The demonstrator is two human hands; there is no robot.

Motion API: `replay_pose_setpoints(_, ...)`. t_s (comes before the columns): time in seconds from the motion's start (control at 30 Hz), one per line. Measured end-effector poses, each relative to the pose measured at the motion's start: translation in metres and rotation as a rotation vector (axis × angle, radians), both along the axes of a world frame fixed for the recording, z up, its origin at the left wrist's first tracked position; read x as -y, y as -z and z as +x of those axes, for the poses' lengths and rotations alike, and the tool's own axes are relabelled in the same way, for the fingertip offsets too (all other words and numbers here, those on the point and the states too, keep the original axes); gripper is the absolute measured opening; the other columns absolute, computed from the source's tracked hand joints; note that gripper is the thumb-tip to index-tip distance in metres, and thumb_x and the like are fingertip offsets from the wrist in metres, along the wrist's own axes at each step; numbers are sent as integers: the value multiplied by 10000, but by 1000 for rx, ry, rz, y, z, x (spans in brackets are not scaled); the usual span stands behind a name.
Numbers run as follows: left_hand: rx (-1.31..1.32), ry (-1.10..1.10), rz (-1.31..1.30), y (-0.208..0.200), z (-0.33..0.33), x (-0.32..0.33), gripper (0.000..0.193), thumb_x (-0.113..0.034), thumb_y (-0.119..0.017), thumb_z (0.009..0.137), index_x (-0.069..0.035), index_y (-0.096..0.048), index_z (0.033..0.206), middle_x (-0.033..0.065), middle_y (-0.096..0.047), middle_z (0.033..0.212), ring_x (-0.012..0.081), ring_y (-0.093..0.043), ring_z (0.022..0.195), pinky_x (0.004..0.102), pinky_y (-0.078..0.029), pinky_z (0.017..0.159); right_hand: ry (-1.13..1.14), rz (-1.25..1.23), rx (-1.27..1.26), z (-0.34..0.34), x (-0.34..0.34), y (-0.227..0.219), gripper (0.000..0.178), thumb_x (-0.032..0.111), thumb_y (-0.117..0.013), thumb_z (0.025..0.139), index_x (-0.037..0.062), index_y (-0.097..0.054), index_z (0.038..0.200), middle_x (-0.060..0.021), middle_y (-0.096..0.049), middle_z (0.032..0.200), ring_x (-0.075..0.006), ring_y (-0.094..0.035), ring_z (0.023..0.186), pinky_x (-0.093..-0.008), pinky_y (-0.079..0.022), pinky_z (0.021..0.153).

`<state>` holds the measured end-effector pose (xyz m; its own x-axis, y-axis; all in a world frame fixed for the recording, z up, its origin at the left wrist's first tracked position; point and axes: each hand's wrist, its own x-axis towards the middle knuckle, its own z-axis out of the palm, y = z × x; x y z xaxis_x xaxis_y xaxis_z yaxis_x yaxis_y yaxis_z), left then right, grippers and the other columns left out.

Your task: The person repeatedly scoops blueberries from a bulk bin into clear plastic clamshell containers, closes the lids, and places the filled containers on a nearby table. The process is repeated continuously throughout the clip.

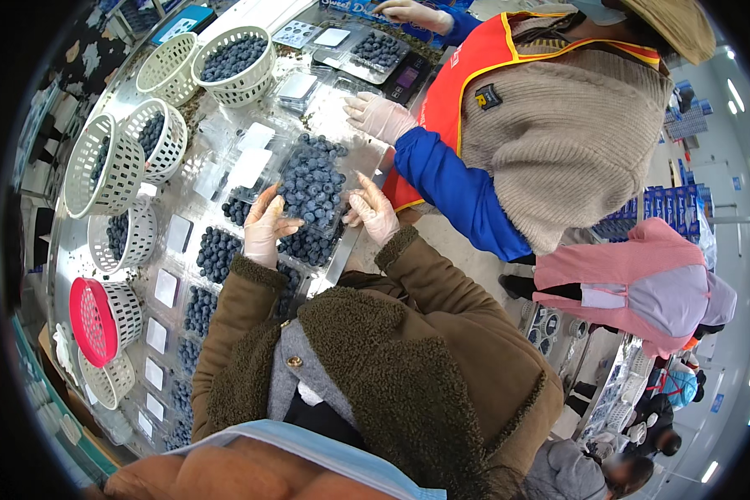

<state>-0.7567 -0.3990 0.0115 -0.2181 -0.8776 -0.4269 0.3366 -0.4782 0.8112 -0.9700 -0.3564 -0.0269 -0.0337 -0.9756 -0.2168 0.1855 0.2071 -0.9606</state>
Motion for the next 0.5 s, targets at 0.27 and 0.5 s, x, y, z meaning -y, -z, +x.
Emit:
replay_pose_setpoints(0.27, -26, 33, -8, 2, 0, -3, 402, -197, -550, 860, -78, -453, 1231, 51, -515, 1044, 160, -635, 619, 196, -498, 504, 61, 33, 61, 6, 9, -3, 593, 91, -472, 881, 64, -143, 1374, -83, -527, 873, -105, -542, 578, -197, -462, 489)
replay_pose_setpoints(0.5, -16, 44, -1, 2, -2, -8, 403, -193, -543, 864, -78, -444, 1237, 27, -523, 998, 154, -632, 615, 198, -495, 514, 118, 37, 19, 9, 12, -5, 470, 83, -490, 871, 33, -295, 1295, -56, -525, 806, -91, -507, 547, -195, -447, 479)
